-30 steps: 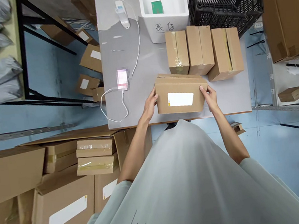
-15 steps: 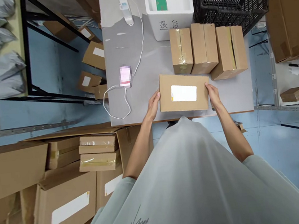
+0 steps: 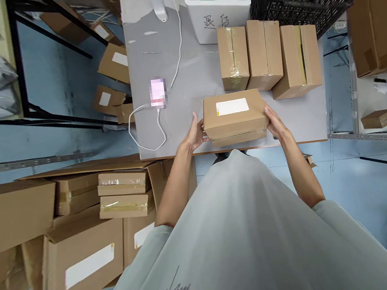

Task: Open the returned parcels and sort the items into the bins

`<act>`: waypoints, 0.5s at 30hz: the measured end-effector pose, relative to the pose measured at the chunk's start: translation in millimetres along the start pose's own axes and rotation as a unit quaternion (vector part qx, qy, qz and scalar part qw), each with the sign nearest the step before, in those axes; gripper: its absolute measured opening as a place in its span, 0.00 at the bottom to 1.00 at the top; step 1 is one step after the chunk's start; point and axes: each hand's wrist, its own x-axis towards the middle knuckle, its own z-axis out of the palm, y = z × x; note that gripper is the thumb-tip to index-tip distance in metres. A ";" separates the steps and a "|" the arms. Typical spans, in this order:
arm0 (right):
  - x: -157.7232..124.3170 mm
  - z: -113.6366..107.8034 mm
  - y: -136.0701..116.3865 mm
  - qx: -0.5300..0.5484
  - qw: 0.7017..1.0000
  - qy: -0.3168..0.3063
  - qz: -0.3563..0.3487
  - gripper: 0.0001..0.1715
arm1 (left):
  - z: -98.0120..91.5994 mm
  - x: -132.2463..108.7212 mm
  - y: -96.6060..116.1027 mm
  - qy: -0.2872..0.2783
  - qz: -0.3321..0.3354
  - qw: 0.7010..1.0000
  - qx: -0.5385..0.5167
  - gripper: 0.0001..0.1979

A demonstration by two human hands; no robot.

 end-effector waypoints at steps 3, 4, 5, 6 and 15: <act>-0.4 -8.3 7.4 0.024 0.999 0.009 0.027 0.54 | 1.6 -1.3 2.0 -0.067 -0.035 0.996 -0.056 0.52; 1.4 -9.8 12.5 0.030 0.998 0.019 0.042 0.55 | 3.8 -1.4 2.6 -0.070 -0.019 0.996 -0.055 0.51; 3.7 -10.7 18.2 0.031 0.997 0.031 0.056 0.54 | 6.7 -1.1 3.0 -0.066 0.005 0.997 -0.044 0.51; 6.4 -11.1 24.1 0.027 0.996 0.045 0.067 0.54 | 10.2 -0.5 3.3 -0.056 0.028 0.998 -0.030 0.51; 15.4 -8.7 49.5 0.035 0.993 0.066 0.090 0.53 | 20.9 4.1 -0.2 0.094 0.042 0.995 0.009 0.39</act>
